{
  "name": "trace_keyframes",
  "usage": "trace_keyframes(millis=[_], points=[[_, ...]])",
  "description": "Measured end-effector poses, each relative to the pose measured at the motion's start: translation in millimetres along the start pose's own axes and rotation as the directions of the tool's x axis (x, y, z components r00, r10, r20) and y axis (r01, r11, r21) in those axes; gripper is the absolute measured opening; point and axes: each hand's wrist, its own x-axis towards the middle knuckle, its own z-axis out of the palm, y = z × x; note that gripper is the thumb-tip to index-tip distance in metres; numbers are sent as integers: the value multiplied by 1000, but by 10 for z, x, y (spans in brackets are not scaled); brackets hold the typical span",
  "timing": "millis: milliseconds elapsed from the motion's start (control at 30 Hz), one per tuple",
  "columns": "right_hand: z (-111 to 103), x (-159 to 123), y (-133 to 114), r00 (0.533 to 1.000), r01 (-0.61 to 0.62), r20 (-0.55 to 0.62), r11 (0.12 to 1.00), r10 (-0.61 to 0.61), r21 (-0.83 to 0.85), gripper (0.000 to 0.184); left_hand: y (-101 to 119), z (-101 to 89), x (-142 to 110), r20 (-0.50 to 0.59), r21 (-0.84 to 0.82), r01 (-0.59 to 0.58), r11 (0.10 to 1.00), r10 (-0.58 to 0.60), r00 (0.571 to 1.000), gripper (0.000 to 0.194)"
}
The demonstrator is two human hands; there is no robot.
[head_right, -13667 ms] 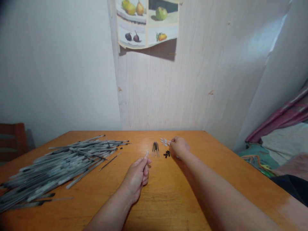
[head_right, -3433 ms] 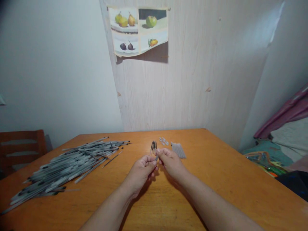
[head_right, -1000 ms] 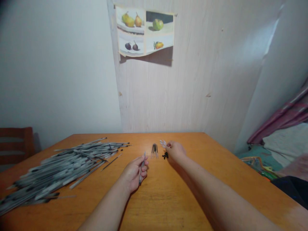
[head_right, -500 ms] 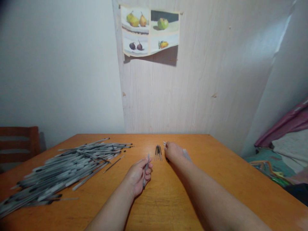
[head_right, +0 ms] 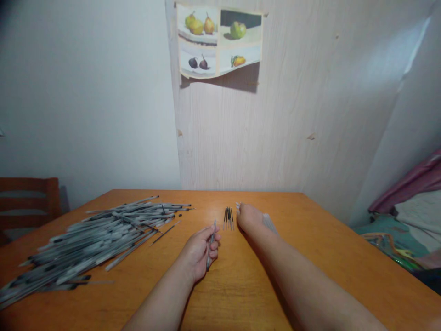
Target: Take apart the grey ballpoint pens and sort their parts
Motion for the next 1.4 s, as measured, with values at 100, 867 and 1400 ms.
trace_keyframes(millis=[100, 867, 1400], points=[[-49, -26, -4, 999, 5, -33, 999, -3, 50, 26, 8, 9, -11, -8, -12, 13, 1000, -13, 1000, 14], [26, -1528, -202, 859, -133, 327, 445, -395, 886, 42, 179, 117, -109, -81, -273, -164, 948, 147, 986, 14], [-30, -1363, 8, 890, -228, 260, 128, -374, 965, 39, 61, 167, -180, 88, 50, -277, 960, 272, 958, 18]])
